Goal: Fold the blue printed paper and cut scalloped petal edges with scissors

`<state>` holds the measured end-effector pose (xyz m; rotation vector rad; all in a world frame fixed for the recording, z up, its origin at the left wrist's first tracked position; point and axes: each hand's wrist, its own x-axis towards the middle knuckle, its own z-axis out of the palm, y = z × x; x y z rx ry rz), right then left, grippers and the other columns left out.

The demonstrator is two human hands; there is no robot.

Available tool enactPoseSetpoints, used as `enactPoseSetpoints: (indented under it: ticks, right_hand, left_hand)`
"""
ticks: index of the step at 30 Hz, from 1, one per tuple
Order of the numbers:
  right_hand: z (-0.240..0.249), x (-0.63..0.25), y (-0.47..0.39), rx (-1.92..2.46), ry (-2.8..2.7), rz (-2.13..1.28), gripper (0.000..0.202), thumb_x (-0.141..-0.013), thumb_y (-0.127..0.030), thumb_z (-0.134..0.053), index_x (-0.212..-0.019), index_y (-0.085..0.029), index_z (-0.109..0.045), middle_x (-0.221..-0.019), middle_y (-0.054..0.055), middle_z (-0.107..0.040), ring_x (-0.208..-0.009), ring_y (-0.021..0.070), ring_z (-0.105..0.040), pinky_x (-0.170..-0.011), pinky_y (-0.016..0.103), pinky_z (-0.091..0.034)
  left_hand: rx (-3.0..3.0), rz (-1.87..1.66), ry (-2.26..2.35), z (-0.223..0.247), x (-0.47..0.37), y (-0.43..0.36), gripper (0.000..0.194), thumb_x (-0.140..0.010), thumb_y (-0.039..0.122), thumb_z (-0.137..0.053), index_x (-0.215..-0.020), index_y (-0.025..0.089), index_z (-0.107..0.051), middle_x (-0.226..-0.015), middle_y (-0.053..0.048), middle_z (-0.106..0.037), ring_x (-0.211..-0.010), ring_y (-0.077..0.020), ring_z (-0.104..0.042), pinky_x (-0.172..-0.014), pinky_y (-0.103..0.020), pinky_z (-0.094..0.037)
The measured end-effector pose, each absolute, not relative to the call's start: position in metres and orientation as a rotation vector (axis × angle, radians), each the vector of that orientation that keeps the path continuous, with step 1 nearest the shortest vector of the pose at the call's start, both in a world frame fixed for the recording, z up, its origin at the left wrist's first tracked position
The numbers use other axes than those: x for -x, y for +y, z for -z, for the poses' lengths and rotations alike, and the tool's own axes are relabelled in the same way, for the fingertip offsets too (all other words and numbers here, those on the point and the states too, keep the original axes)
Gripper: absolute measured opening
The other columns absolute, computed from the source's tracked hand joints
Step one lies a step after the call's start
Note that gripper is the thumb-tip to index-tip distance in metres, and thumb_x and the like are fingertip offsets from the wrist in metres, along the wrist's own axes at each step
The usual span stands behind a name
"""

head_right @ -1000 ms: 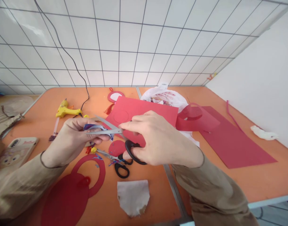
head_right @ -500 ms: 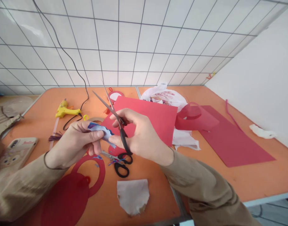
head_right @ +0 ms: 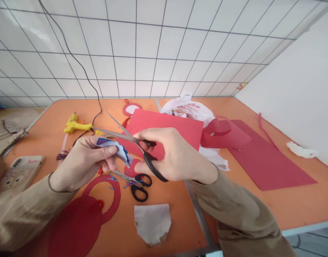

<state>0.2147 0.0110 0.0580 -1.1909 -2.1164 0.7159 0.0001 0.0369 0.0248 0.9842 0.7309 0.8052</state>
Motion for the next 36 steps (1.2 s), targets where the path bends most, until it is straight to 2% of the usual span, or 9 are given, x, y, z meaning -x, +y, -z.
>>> enactPoseSetpoints:
  ticks: [5, 11, 18, 24, 36]
  right_hand:
    - [-0.066, -0.224, 0.008, 1.273, -2.33, -0.51, 0.04, -0.07, -0.037, -0.078, -0.105, -0.02, -0.07, -0.08, 0.004, -0.066, -0.074, 0.0217, -0.061, -0.071, 0.035, -0.049]
    - [-0.069, -0.222, 0.005, 1.432, -2.479, -0.332, 0.049, -0.072, -0.038, -0.077, -0.117, -0.019, -0.07, -0.085, 0.007, -0.067, -0.081, 0.0254, -0.061, -0.076, 0.04, -0.046]
    - [-0.067, -0.213, 0.005, 1.46, -2.484, -0.309, 0.047, -0.073, -0.037, -0.077, -0.114, -0.016, -0.071, -0.074, 0.003, -0.061, -0.071, 0.0205, -0.055, -0.071, 0.036, -0.042]
    - [-0.064, -0.213, 0.002, 1.415, -2.458, -0.297, 0.047, -0.072, -0.033, -0.077, -0.115, -0.014, -0.072, -0.069, 0.001, -0.057, -0.067, 0.0177, -0.052, -0.072, 0.034, -0.041]
    - [-0.058, -0.216, 0.002, 1.349, -2.443, -0.213, 0.038, -0.073, -0.033, -0.076, -0.107, -0.015, -0.073, -0.064, 0.0, -0.055, -0.065, 0.0173, -0.051, -0.07, 0.033, -0.04]
  left_hand:
    - [-1.0, -0.815, 0.747, -0.026, 0.001, 0.038, 0.013, -0.071, 0.022, -0.081, -0.063, 0.014, -0.076, -0.051, -0.002, -0.071, -0.041, -0.0087, -0.062, -0.041, -0.013, -0.049]
    - [-1.053, -0.84, 0.8, -0.025, 0.001, 0.038, 0.007, -0.074, 0.022, -0.079, -0.07, 0.016, -0.078, -0.059, -0.002, -0.075, -0.047, -0.009, -0.066, -0.046, -0.012, -0.053]
    - [-1.093, -0.869, 0.77, -0.024, 0.0, 0.037, 0.005, -0.076, 0.019, -0.077, -0.072, 0.017, -0.079, -0.062, -0.002, -0.076, -0.052, -0.0098, -0.07, -0.049, -0.011, -0.054]
    - [-1.106, -0.895, 0.795, -0.023, -0.001, 0.036, 0.005, -0.072, 0.012, -0.078, -0.072, 0.017, -0.079, -0.063, -0.003, -0.076, -0.056, -0.0128, -0.072, -0.052, -0.013, -0.057]
    - [-1.142, -0.901, 0.769, -0.024, 0.0, 0.036, 0.013, -0.075, 0.008, -0.073, -0.074, 0.019, -0.079, -0.066, -0.001, -0.077, -0.06, -0.0124, -0.073, -0.054, -0.013, -0.058]
